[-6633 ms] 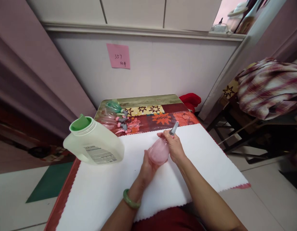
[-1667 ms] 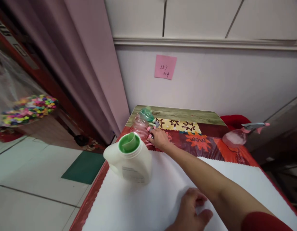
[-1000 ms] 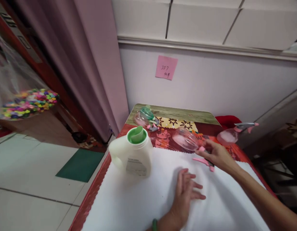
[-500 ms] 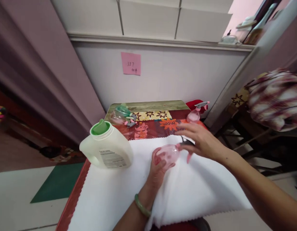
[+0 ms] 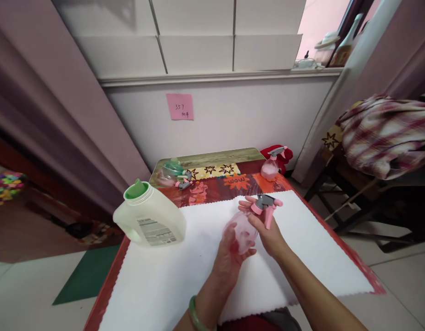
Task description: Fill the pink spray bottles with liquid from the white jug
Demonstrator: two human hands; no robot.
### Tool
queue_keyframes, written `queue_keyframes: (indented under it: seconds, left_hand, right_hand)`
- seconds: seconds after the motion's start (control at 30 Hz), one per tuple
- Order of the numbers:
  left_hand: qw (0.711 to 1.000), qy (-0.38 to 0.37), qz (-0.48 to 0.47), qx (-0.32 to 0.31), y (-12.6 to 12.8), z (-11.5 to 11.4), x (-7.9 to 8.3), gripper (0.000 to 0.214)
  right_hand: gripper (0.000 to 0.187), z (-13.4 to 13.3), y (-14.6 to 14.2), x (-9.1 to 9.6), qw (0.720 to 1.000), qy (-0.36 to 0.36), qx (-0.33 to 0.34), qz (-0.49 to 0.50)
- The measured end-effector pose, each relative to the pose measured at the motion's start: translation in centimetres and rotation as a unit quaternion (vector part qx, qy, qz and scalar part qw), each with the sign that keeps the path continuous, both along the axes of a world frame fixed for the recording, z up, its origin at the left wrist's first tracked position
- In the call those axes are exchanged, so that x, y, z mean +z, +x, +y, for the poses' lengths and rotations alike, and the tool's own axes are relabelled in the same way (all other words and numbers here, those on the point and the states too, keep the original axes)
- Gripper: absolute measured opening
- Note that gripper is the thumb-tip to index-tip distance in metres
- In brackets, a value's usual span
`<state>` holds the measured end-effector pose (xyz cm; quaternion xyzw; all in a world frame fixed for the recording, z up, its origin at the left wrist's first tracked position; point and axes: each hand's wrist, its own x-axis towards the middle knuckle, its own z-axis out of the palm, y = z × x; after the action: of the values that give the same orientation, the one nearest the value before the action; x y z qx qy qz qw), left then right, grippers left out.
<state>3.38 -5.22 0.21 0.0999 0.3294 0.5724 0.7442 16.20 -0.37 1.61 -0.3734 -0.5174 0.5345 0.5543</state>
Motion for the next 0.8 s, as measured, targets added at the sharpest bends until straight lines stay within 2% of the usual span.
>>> queue_keyframes:
  seconds: [0.07, 0.13, 0.17, 0.2, 0.23, 0.33, 0.4, 0.47, 0.53, 0.6, 0.8]
  left_hand:
    - [1.000, -0.011, 0.010, 0.018, 0.3, -0.6, -0.4, 0.049]
    - [0.997, -0.025, 0.010, 0.077, -0.4, -0.7, -0.6, 0.047]
    - [0.994, -0.030, 0.012, 0.105, -1.1, -0.6, -0.6, 0.047]
    - [0.992, -0.033, 0.016, 0.123, -2.0, -0.3, -0.7, 0.047]
    - [0.991, -0.031, 0.026, 0.129, -2.9, -0.1, -0.7, 0.048]
    - [0.987, -0.028, 0.060, 0.147, -5.4, 0.8, -0.8, 0.047]
    - [0.985, -0.033, 0.071, 0.155, -6.4, 1.2, -1.2, 0.043]
    - [0.983, -0.042, 0.077, 0.161, -6.7, 1.5, -1.7, 0.039]
    - [0.982, -0.049, 0.081, 0.164, -6.7, 1.7, -2.3, 0.040]
    - [0.981, -0.051, 0.084, 0.166, -6.5, 1.8, -2.7, 0.042]
    - [0.980, -0.047, 0.080, 0.174, -6.4, 1.5, -2.4, 0.043]
  right_hand:
    - [0.054, 0.5, 1.0, -0.2, 0.999, 0.004, 0.020, -0.041]
    - [0.068, 1.0, 2.6, -1.3, 0.990, 0.028, 0.022, -0.139]
    - [0.080, 1.4, 3.7, -2.3, 0.976, 0.047, 0.011, -0.211]
    - [0.090, 1.8, 5.0, -3.3, 0.953, 0.068, -0.008, -0.295]
    - [0.089, 2.3, 6.6, -4.4, 0.922, 0.079, -0.039, -0.378]
    - [0.077, 4.1, 11.9, -7.5, 0.811, 0.016, -0.126, -0.571]
    - [0.077, 5.2, 15.2, -9.1, 0.749, -0.022, -0.127, -0.650]
    - [0.079, 6.1, 17.5, -10.1, 0.708, -0.029, -0.113, -0.697]
    - [0.082, 6.8, 18.7, -10.7, 0.687, -0.026, -0.105, -0.718]
    - [0.085, 7.1, 19.1, -11.0, 0.680, -0.019, -0.104, -0.726]
    - [0.081, 6.7, 19.6, -11.7, 0.686, 0.022, -0.137, -0.714]
